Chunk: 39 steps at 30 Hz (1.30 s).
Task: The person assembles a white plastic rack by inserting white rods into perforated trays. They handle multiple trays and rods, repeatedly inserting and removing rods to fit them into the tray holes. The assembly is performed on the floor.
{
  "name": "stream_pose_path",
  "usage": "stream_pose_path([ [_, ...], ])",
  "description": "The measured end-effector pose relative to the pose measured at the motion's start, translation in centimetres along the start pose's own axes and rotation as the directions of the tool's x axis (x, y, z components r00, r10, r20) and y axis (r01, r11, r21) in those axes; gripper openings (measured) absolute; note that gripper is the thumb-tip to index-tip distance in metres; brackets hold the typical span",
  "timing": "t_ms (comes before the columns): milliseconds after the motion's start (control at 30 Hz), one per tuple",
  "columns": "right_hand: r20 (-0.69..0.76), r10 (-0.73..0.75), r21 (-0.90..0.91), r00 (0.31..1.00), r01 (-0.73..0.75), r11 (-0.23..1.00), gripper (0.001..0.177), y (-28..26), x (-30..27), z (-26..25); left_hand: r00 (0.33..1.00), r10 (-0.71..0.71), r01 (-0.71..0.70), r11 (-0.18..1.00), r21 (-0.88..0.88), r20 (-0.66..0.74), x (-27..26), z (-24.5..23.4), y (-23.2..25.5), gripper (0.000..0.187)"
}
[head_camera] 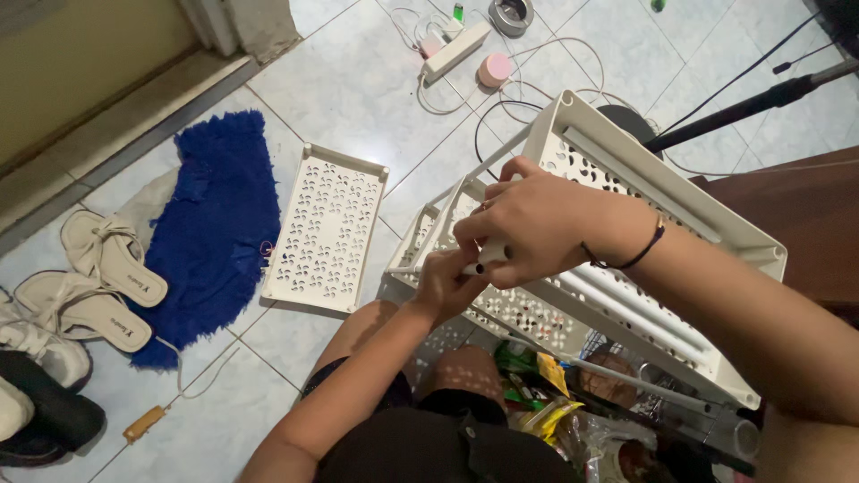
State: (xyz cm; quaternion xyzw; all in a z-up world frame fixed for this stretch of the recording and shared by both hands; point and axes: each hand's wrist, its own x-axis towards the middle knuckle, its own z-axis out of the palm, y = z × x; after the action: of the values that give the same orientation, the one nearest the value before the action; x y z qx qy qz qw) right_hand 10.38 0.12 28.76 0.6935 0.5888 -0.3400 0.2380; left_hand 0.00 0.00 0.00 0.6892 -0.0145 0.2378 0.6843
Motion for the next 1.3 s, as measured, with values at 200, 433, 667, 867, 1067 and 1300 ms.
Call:
stream_pose_path([
  [200,-0.148,-0.101,0.009,0.984,0.103,0.995,0.039,1.2,0.2,2.1,0.999,0.030,-0.025,0.992,-0.123,0.040,1.0,-0.3,0.9,0.024],
  [433,-0.193,-0.064,0.019,0.979,0.069,0.997,0.055,0.9,-0.1,3.1,0.986,0.062,-0.020,0.965,-0.261,0.153,0.9,-1.6,1.3,0.053],
  [667,-0.437,-0.223,0.088,0.871,0.288,0.953,0.038,3.6,0.1,4.1,0.954,0.124,0.043,0.847,-0.530,0.275,1.8,-2.8,-2.4,0.077],
  [867,-0.650,0.226,0.362,0.725,0.035,0.931,0.044,13.7,-2.6,3.0,0.976,-0.093,0.158,0.927,-0.341,0.197,7.9,-3.2,-3.9,0.040],
  [1067,-0.275,0.545,0.699,0.792,-0.225,0.679,0.056,19.9,-1.3,3.4,0.993,0.116,-0.112,0.984,-0.140,0.021,17.3,0.6,-1.0,0.025],
  [1300,-0.105,0.487,0.832,0.867,-0.192,0.521,0.059,20.8,-0.4,3.9,0.955,-0.169,0.265,0.854,-0.447,0.243,20.9,3.3,-2.1,0.022],
])
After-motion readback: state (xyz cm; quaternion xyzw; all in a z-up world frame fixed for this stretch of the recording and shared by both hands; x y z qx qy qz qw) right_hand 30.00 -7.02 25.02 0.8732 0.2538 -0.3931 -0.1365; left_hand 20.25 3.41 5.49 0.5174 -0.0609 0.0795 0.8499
